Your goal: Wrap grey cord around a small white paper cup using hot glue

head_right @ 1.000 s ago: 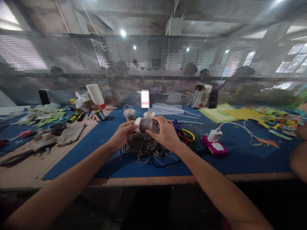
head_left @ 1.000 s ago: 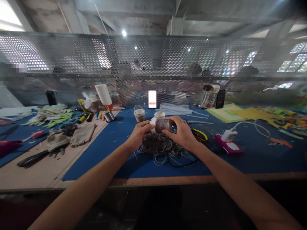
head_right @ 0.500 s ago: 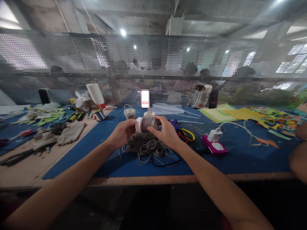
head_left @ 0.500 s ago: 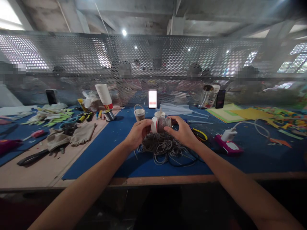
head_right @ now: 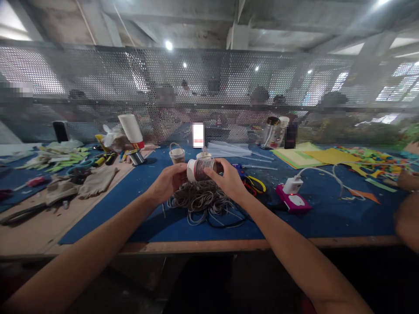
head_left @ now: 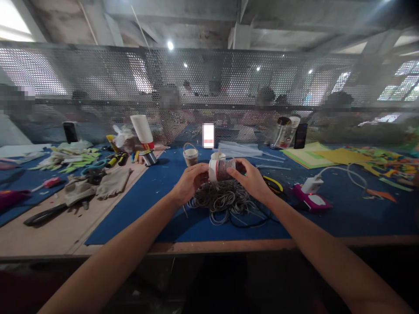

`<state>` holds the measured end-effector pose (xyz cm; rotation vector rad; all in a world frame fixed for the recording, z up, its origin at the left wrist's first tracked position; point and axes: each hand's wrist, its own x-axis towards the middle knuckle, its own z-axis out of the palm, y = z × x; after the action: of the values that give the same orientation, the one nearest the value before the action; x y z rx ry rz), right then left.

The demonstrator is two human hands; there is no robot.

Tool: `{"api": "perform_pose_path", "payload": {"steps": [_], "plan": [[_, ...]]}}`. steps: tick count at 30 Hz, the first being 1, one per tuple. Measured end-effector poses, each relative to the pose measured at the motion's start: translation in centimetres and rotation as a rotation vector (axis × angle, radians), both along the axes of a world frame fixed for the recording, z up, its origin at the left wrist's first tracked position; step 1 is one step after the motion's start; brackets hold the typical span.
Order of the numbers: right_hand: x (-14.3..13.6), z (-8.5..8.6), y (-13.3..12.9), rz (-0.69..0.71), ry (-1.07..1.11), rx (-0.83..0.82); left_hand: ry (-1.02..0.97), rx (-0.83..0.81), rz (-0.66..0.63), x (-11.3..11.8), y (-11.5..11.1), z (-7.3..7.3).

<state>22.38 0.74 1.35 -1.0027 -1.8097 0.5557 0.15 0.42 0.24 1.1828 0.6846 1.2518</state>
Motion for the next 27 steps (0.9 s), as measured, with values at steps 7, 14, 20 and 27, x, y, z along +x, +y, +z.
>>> {"api": "perform_pose_path", "payload": {"steps": [7,14,20,27], "plan": [[0.11,-0.8,0.43,0.087,-0.057,0.113,-0.008,-0.03,0.033,-0.09,0.05,0.01],[0.18,-0.37,0.29,0.063,-0.073,0.257,0.083,0.066,0.121,0.03,-0.05,0.03],[0.33,-0.09,0.26,0.001,-0.022,0.412,0.14,0.082,0.168,0.18,-0.17,-0.07],[0.08,-0.47,-0.05,-0.059,-0.163,0.464,0.029,0.058,0.304,-0.07,0.27,-0.03]]}}
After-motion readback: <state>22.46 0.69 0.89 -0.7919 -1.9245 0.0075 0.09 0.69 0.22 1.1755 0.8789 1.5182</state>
